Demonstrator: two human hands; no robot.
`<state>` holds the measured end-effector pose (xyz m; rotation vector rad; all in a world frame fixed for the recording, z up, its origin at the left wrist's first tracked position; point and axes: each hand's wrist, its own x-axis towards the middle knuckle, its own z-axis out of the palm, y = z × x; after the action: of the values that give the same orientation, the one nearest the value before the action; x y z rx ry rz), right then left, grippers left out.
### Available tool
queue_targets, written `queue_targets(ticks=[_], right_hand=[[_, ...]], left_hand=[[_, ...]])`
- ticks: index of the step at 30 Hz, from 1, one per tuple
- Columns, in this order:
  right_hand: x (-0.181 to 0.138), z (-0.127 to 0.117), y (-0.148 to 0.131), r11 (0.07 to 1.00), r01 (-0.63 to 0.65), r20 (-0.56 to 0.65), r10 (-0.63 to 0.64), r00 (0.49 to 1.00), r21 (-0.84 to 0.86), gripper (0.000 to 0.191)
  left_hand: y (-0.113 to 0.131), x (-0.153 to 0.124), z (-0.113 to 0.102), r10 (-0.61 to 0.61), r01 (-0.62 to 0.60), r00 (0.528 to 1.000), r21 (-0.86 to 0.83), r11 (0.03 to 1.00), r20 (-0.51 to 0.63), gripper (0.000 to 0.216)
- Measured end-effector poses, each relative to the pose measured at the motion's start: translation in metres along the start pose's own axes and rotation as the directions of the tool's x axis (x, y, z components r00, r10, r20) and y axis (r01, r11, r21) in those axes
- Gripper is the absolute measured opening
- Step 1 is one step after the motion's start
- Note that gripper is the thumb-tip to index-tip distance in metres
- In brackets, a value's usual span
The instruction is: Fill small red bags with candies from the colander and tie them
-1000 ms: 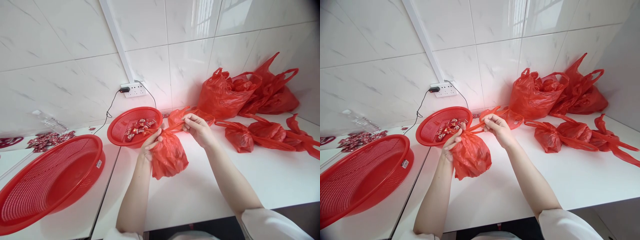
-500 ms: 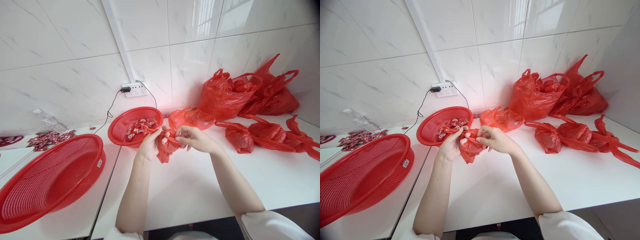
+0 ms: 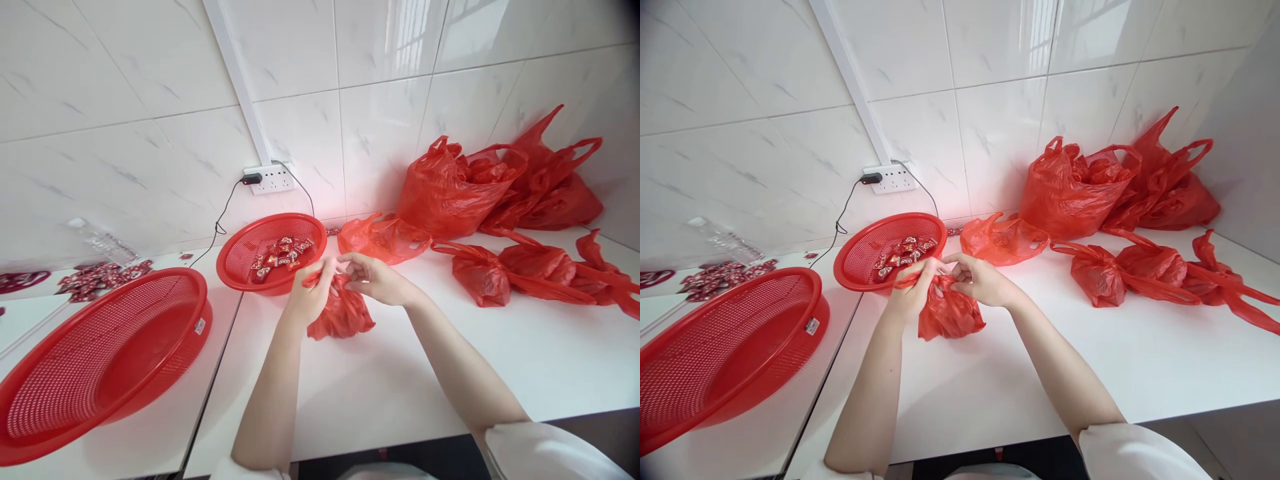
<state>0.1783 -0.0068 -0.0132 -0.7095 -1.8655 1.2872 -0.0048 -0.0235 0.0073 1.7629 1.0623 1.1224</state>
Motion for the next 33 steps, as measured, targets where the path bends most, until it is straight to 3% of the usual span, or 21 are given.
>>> queue_targets(ticks=[3,5,8,11,14,17,20,23,27,29,33], right_hand=[[0.003,0.0,0.007,0.999,-0.029,-0.014,0.029,0.999,-0.034,0.049],[0.004,0.0,0.008,0.999,-0.025,0.012,0.024,1.0,0.042,0.047],[0.005,-0.002,0.006,0.989,-0.045,0.029,0.041,0.999,0.143,0.028],[0.006,-0.005,0.005,0.997,-0.046,-0.076,0.051,0.996,0.067,0.025],[0.004,-0.013,0.003,1.0,-0.018,-0.133,0.019,0.991,0.012,0.033],[-0.004,-0.024,-0.003,1.0,-0.028,-0.052,0.028,0.998,-0.013,0.04],[-0.017,-0.04,-0.011,0.982,-0.118,0.047,0.126,0.991,-0.149,0.036],[-0.033,-0.058,-0.019,0.932,-0.263,0.061,0.286,0.956,-0.25,0.038],[-0.055,-0.081,-0.026,0.872,-0.428,0.025,0.446,0.895,-0.238,0.046],[-0.064,-0.089,-0.028,0.847,-0.476,0.012,0.493,0.87,-0.236,0.048],[-0.077,-0.095,-0.03,0.817,-0.505,-0.134,0.488,0.863,-0.279,0.037]], left_hand=[[-0.002,0.0,0.003,0.186,-0.163,0.956,0.116,0.98,-0.226,0.033],[-0.004,0.0,0.006,0.239,-0.227,0.947,0.078,0.971,-0.215,0.035],[-0.009,0.002,0.011,0.245,-0.253,0.954,-0.023,0.967,-0.173,0.037],[-0.012,0.005,0.014,0.251,-0.264,0.95,-0.051,0.963,-0.185,0.037],[-0.012,0.007,0.011,0.214,-0.22,0.964,-0.025,0.975,-0.155,0.04],[-0.01,0.006,-0.003,0.162,-0.156,0.984,0.085,0.984,-0.076,0.042],[-0.009,0.003,-0.022,0.141,-0.131,0.99,0.276,0.952,-0.015,0.04],[-0.013,0.001,-0.042,0.109,-0.103,0.994,0.372,0.922,0.004,0.038],[-0.018,-0.001,-0.059,0.092,-0.058,0.992,0.35,0.935,-0.082,0.038],[-0.018,0.0,-0.06,0.054,-0.035,0.997,0.322,0.946,-0.049,0.038],[-0.02,0.002,-0.053,-0.164,0.155,0.986,0.18,0.971,0.036,0.036]])
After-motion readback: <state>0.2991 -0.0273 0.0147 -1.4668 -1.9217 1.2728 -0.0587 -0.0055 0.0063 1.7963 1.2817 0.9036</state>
